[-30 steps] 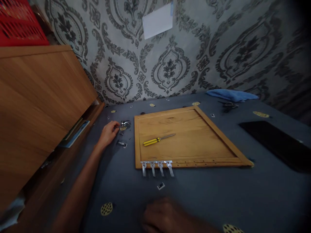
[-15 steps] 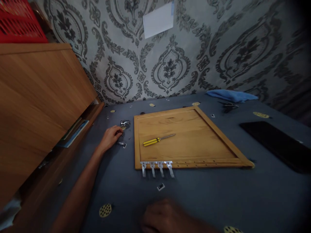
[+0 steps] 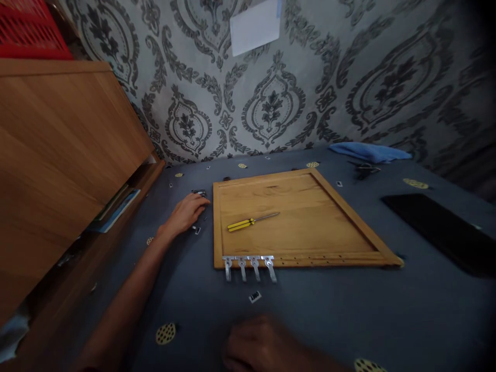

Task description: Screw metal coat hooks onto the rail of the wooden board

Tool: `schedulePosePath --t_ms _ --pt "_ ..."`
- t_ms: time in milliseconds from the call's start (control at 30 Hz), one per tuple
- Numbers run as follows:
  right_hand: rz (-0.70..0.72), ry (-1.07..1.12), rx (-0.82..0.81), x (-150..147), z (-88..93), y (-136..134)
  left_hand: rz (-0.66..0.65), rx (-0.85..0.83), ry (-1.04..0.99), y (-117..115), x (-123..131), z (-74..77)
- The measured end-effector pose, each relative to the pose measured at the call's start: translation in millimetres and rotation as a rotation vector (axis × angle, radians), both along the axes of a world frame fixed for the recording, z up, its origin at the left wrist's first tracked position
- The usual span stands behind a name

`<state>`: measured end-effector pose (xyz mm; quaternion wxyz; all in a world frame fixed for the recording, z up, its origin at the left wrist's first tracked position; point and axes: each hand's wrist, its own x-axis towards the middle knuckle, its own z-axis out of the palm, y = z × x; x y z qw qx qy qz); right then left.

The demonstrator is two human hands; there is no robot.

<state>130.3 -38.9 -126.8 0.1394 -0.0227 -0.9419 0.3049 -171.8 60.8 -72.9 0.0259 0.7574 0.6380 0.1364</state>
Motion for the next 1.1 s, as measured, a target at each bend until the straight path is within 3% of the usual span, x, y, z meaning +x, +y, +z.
schedulePosePath --t_ms 200,533,767,1100 --pt "0.014 0.025 0.069 -2 -3.5 -1 0.015 -0.059 0.105 8 -2 3.4" --pt "0.014 0.086 0.098 -4 -9.5 -1 0.104 -0.102 0.133 -5 -19 10.6" --pt "0.010 0.101 0.067 -2 -9.7 0 0.032 -0.154 0.126 -15 2 20.5" --pt "0.022 0.127 0.057 1 -14.1 2 0.016 -0.187 0.152 -13 9 10.6"
